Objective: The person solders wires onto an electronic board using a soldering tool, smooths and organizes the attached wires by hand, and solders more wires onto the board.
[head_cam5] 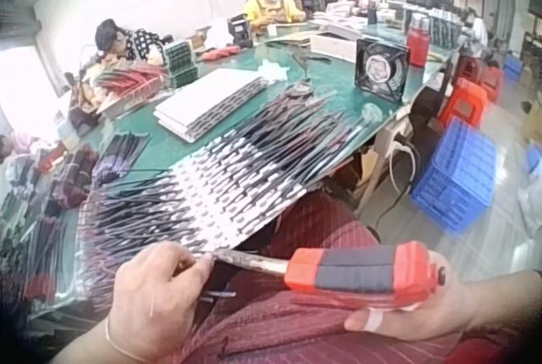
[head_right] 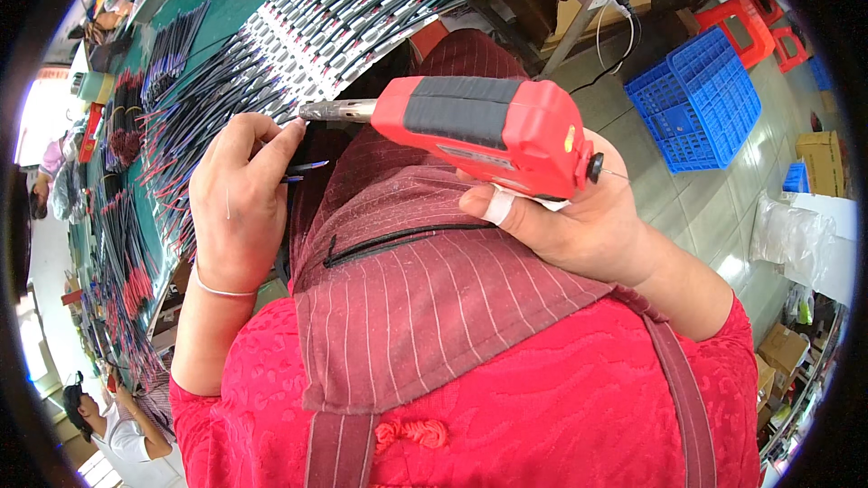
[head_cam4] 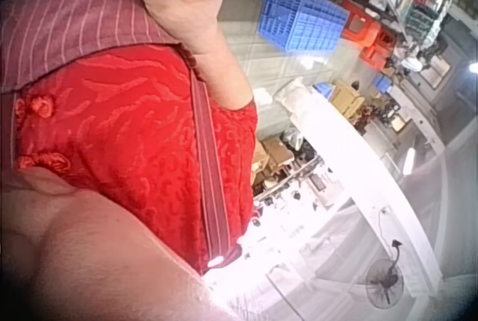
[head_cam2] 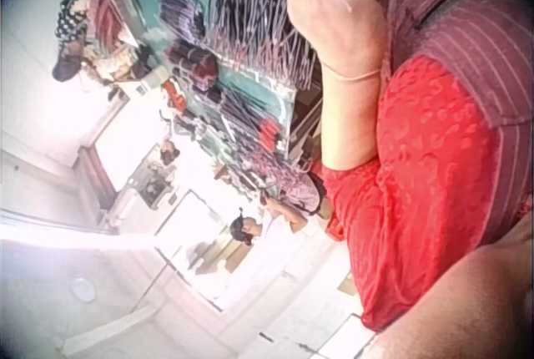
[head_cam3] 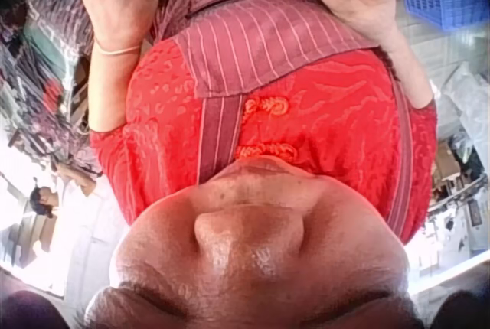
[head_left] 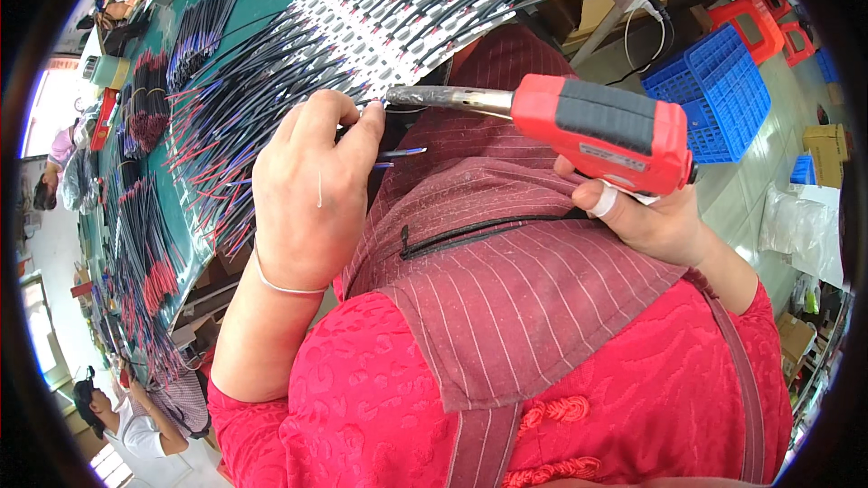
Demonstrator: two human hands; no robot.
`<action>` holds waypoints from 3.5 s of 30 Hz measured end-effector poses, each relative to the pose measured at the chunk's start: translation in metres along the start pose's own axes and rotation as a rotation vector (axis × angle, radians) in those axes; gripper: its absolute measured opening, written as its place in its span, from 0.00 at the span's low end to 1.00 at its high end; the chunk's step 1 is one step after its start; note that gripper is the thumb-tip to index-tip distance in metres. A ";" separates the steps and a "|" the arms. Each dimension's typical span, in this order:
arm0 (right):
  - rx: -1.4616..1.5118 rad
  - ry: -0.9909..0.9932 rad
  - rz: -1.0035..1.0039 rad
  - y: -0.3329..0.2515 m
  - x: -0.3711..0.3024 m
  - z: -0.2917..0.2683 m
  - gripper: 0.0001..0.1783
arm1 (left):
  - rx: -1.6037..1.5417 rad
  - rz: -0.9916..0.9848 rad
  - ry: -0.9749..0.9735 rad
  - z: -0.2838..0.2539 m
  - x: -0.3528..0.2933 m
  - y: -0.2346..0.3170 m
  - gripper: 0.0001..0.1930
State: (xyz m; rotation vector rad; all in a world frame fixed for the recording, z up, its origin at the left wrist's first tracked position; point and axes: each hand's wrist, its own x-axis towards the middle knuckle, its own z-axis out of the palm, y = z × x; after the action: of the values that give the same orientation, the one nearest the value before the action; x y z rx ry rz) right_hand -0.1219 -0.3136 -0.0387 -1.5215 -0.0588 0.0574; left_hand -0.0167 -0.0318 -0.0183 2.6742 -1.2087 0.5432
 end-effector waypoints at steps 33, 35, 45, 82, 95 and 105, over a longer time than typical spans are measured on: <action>-0.215 -0.060 0.004 -0.006 0.003 0.001 0.19 | -0.010 0.087 -0.002 0.001 0.003 -0.011 0.13; -0.060 -0.049 -0.016 -0.004 0.003 0.002 0.21 | -0.014 0.092 0.000 0.001 0.004 -0.012 0.13; -0.039 -0.046 -0.060 -0.002 0.002 0.001 0.22 | -0.029 0.076 0.005 -0.001 0.004 -0.010 0.18; 0.012 -0.025 -0.062 0.002 0.007 -0.001 0.22 | 0.075 -0.140 -0.096 -0.045 -0.017 -0.011 0.23; 0.043 0.015 -0.123 0.007 0.009 -0.002 0.22 | 0.219 -0.332 -0.054 -0.066 -0.035 -0.041 0.29; 0.091 0.046 -0.151 0.007 0.020 0.001 0.18 | 0.032 -0.468 0.099 -0.054 -0.041 -0.064 0.20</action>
State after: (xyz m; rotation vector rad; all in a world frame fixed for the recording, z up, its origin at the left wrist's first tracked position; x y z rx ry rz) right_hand -0.1018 -0.3112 -0.0451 -1.4228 -0.1324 -0.0941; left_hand -0.0082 0.0544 0.0156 2.7805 -0.5199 0.6063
